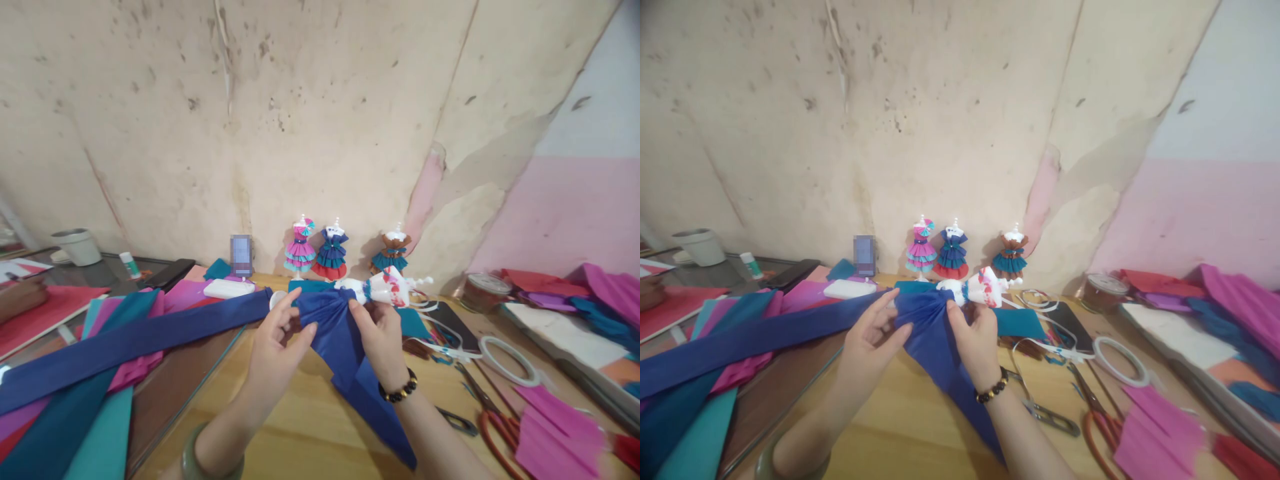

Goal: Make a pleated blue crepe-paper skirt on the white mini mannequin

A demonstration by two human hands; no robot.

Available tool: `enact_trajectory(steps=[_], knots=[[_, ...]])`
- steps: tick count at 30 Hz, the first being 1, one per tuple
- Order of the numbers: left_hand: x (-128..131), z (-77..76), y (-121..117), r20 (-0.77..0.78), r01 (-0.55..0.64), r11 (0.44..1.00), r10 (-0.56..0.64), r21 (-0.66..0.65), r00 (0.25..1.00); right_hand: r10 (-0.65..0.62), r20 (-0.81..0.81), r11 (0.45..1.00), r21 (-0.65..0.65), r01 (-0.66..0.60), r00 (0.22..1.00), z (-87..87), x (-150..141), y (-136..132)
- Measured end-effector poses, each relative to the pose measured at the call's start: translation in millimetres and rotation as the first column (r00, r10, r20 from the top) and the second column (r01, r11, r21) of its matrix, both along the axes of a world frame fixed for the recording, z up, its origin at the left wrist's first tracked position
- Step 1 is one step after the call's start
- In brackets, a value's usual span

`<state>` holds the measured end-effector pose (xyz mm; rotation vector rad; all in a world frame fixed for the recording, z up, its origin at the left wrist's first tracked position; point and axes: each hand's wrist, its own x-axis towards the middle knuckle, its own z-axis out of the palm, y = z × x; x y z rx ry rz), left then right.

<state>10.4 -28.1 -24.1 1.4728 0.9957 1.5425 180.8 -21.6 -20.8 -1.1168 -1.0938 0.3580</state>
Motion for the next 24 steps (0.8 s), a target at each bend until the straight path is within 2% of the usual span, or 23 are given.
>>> enact_trajectory(steps=[4, 8, 14, 22, 24], knots=[[-1, 3.5, 4, -0.021, 0.020, 0.998, -0.019, 0.060, 1.000, -0.015, 0.000, 1.000, -0.001, 0.015, 1.000, 1.0, 0, -1], [-3, 6.9, 5, -0.035, 0.053, 0.999, -0.053, -0.001, 0.998, -0.019, 0.010, 1.000, -0.005, 0.019, 1.000, 0.8, 1, 0], [-9, 4.7, 12, 0.034, 0.106, 0.993, -0.104, -0.056, 0.994, 0.000, 0.046, 1.000, -0.001, 0.000, 0.999, 2.2, 3, -1], [-10, 3.5, 18, -0.029, 0.082, 0.997, -0.083, -0.011, 0.996, -0.021, 0.082, 0.999, 0.027, 0.018, 0.996, 3.1, 1, -2], [-11, 3.7, 18, -0.079, 0.054, 0.998, -0.051, 0.041, 0.996, -0.035, 0.094, 0.999, 0.028, 0.033, 0.995, 1.9, 0, -2]])
